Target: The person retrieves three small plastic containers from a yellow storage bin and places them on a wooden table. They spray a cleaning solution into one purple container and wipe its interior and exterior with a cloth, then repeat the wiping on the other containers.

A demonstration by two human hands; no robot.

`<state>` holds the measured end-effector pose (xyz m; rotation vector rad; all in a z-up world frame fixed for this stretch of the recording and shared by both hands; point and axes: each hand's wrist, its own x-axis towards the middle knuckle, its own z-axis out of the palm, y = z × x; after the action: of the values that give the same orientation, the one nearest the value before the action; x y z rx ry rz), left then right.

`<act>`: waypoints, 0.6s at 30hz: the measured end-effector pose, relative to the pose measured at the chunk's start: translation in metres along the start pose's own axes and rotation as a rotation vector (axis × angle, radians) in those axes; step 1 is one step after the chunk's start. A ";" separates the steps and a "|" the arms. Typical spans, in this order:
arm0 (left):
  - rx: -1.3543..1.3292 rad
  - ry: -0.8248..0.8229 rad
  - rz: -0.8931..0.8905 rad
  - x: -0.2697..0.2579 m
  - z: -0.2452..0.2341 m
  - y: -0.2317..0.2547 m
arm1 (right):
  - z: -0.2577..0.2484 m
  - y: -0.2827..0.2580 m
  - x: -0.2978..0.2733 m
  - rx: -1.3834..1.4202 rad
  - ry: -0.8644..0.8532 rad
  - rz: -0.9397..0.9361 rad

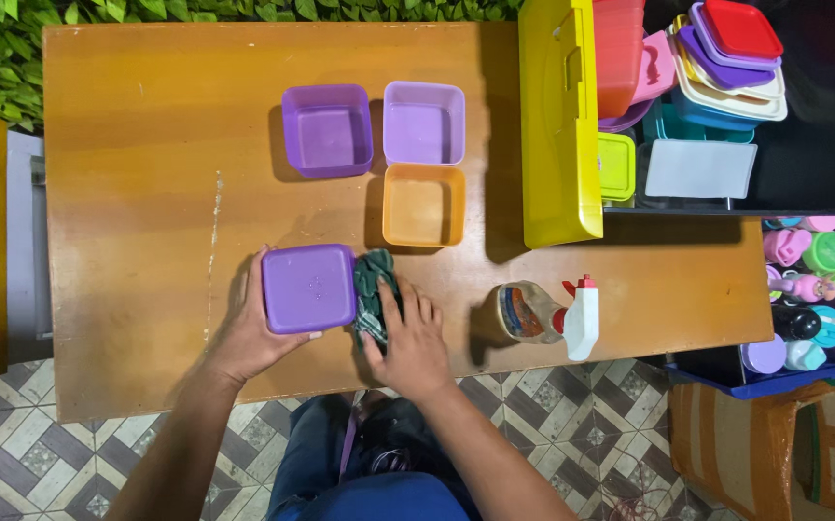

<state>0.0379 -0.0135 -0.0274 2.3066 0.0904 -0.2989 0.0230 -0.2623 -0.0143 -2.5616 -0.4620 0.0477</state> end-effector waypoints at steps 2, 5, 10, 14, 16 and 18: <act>0.029 0.028 0.029 -0.001 -0.001 -0.002 | 0.009 0.004 -0.003 -0.002 0.026 0.020; -0.038 0.063 0.078 -0.006 -0.001 -0.004 | 0.012 0.005 -0.016 0.114 0.096 0.171; -0.050 0.022 0.094 -0.005 -0.005 -0.007 | 0.004 -0.020 -0.023 0.239 0.348 0.245; 0.026 0.009 0.146 -0.004 -0.005 -0.019 | 0.004 -0.054 0.011 0.078 0.246 0.048; 0.118 0.000 0.194 0.001 -0.002 -0.027 | 0.008 -0.077 0.039 -0.031 0.196 -0.055; 0.109 -0.003 0.246 0.006 0.001 -0.039 | 0.017 -0.096 0.064 -0.034 0.107 -0.015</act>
<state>0.0371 0.0124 -0.0570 2.3944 -0.2146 -0.1844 0.0509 -0.1559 0.0242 -2.5788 -0.4443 -0.1034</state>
